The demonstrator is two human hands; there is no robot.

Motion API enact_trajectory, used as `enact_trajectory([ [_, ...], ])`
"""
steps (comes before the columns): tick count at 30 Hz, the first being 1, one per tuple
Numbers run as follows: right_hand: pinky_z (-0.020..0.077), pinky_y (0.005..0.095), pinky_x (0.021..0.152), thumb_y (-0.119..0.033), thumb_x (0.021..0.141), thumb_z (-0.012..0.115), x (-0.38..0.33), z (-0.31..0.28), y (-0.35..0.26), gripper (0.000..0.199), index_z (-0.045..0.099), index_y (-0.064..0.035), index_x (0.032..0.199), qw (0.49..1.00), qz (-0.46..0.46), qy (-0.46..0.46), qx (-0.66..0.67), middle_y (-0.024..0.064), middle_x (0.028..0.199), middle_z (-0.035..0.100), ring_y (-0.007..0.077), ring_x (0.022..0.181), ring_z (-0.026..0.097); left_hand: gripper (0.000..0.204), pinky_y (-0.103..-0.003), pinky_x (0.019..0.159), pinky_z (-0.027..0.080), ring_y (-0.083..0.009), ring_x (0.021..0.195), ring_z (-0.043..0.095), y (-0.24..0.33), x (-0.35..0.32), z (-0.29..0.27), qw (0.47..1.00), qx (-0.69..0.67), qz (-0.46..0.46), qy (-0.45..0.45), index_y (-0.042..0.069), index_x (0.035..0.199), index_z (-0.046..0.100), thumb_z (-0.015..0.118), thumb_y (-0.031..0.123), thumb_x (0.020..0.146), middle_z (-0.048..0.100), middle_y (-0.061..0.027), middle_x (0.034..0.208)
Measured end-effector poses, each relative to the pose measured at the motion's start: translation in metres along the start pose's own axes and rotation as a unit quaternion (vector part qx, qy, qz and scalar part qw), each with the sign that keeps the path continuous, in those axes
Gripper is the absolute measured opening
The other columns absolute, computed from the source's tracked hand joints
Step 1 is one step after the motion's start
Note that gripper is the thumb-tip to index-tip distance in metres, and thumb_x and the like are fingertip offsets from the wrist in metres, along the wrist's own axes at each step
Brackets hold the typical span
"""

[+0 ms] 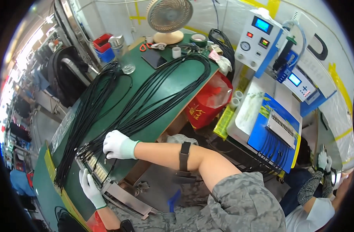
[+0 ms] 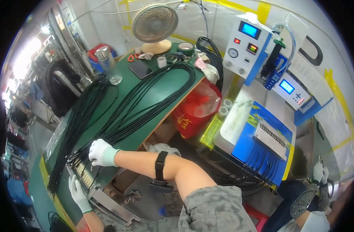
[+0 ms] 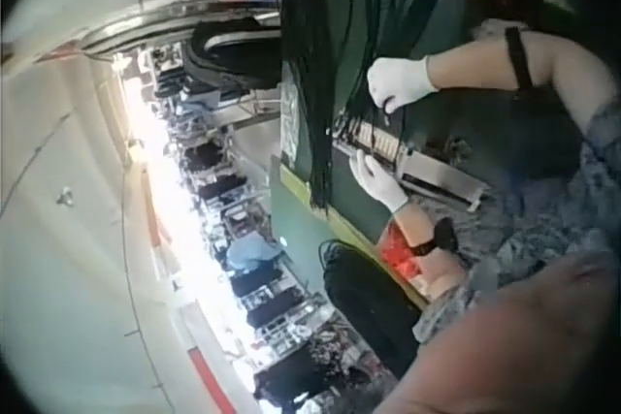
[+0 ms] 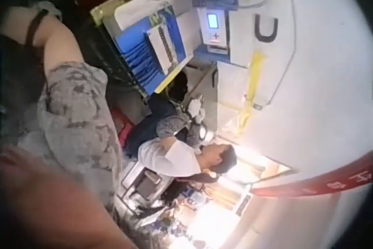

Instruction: Sorting bundles of electrical wires and testing them using an automatic continuity testing machine.

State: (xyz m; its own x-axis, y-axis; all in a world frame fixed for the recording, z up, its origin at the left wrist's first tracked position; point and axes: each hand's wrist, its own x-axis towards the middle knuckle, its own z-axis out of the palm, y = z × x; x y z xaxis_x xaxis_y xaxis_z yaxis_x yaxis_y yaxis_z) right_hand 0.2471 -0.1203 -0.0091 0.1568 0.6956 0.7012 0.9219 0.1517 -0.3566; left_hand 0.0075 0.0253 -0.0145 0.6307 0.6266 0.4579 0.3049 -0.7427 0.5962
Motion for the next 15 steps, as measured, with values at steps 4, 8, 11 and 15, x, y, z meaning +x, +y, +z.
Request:
enact_trajectory([
  [4,0.0486,0.0406,0.073,-0.029,0.069,0.070,0.017,-0.003,-0.016,0.015,0.072,-0.0146,0.072,0.998,-0.005,-0.044,0.045,0.0031,0.079,0.067,0.0264,0.081,0.062,0.026,-0.037,0.108,0.034,-0.0299,0.125,0.048,0.001,-0.005,-0.018,0.998,-0.038,-0.054,0.004,-0.001,0.118,0.064,0.053,0.010,0.096,0.053,-0.0201,0.133],
  [8,0.0504,0.0403,0.075,-0.025,0.075,0.073,0.005,-0.035,0.020,0.013,0.072,-0.0129,0.080,1.000,0.010,-0.006,0.012,0.0052,0.083,0.069,0.0273,0.081,0.064,0.026,-0.033,0.107,0.034,-0.0240,0.125,0.049,0.020,0.007,0.024,0.995,-0.090,-0.029,0.012,0.002,0.117,0.067,0.056,0.013,0.096,0.054,-0.0150,0.134],
  [11,0.0485,0.0391,0.080,-0.029,0.076,0.073,0.016,-0.022,0.020,0.020,0.071,-0.0133,0.088,0.999,0.017,-0.002,0.034,0.0038,0.089,0.069,0.0253,0.089,0.062,0.026,-0.035,0.107,0.036,-0.0278,0.126,0.050,0.021,0.013,0.012,0.998,-0.039,-0.047,0.032,0.006,0.117,0.068,0.059,0.013,0.093,0.055,-0.0201,0.133],
  [15,0.0469,0.0396,0.082,-0.030,0.076,0.073,0.031,0.011,-0.001,0.020,0.071,-0.0157,0.091,0.997,-0.021,-0.069,0.039,0.0037,0.092,0.067,0.0267,0.092,0.059,0.025,-0.035,0.106,0.037,-0.0291,0.125,0.051,0.016,0.009,0.001,0.996,-0.040,-0.065,0.050,0.006,0.115,0.068,0.059,0.013,0.093,0.055,-0.0215,0.132],
])
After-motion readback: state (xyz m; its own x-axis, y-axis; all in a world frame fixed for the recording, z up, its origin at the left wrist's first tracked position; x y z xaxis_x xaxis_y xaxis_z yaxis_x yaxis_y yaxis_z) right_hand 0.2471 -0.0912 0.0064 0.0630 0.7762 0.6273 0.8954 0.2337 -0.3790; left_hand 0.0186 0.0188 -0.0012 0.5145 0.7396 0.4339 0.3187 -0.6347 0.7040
